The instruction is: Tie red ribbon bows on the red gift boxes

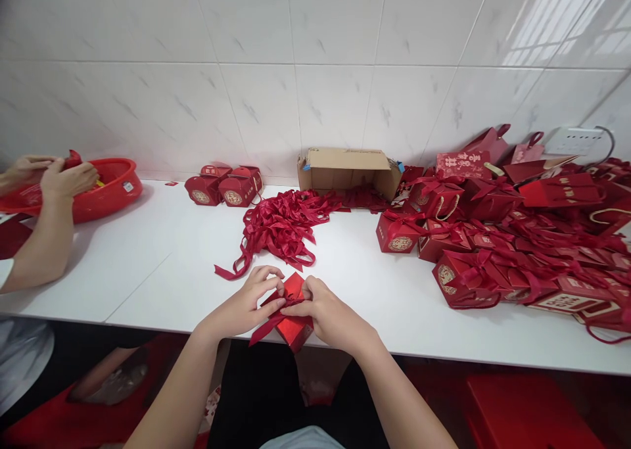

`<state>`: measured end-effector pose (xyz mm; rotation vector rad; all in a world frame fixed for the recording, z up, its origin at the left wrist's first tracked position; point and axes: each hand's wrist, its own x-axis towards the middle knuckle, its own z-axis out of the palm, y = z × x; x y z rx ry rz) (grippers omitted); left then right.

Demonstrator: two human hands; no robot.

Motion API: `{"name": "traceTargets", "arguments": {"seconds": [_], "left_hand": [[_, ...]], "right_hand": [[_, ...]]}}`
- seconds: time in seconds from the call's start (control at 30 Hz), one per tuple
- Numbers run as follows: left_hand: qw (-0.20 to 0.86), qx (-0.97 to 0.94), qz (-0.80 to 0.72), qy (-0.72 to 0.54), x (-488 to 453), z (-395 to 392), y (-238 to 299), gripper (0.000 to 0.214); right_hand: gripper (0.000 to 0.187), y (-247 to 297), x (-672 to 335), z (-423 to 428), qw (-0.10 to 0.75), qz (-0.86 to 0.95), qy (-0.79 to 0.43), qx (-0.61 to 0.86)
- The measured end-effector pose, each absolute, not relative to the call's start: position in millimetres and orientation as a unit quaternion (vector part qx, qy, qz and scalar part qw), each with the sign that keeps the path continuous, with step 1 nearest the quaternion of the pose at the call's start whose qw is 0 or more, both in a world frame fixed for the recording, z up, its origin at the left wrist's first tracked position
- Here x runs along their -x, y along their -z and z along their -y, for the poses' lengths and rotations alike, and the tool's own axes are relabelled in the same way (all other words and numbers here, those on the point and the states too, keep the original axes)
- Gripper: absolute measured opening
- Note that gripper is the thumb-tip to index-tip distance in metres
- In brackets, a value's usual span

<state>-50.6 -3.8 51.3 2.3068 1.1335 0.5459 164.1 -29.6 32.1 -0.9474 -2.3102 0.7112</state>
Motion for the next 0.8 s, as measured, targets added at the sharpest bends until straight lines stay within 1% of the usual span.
{"name": "traceTargets", "arguments": {"seconds": [0.1,0.2,0.27,0.4,0.6,0.7,0.8], "left_hand": [[0.291,-0.844,-0.403,-0.200,51.0,0.5,-51.4,0.011],[0.349,-0.832,-0.369,-0.221,49.2,-5.2,-48.7,0.014],[0.365,-0.825,-0.360,-0.239,47.7,-9.5,-45.6,0.017],[0.363,-0.815,-0.365,-0.267,45.6,-15.5,-41.2,0.021],[0.335,-0.821,-0.358,-0.294,41.0,-18.9,-42.3,0.015],[0.342,-0.819,-0.356,-0.292,37.2,-17.6,-42.0,0.012],[0.359,-0.814,-0.345,-0.298,34.0,-14.2,-39.9,0.014]], "right_hand": [[0.045,-30.4,-164.5,28.8,0.264,0.858,-0.268,0.351],[0.048,-28.4,-164.7,27.8,0.264,0.859,-0.271,0.345],[0.049,-27.6,-164.5,27.4,0.270,0.859,-0.268,0.342],[0.047,-27.4,-163.7,27.8,0.278,0.856,-0.263,0.348],[0.039,-25.9,-162.0,29.2,0.279,0.859,-0.258,0.342],[0.035,-24.4,-161.6,29.8,0.278,0.859,-0.261,0.342],[0.037,-23.2,-162.3,29.5,0.279,0.857,-0.268,0.340]]}}
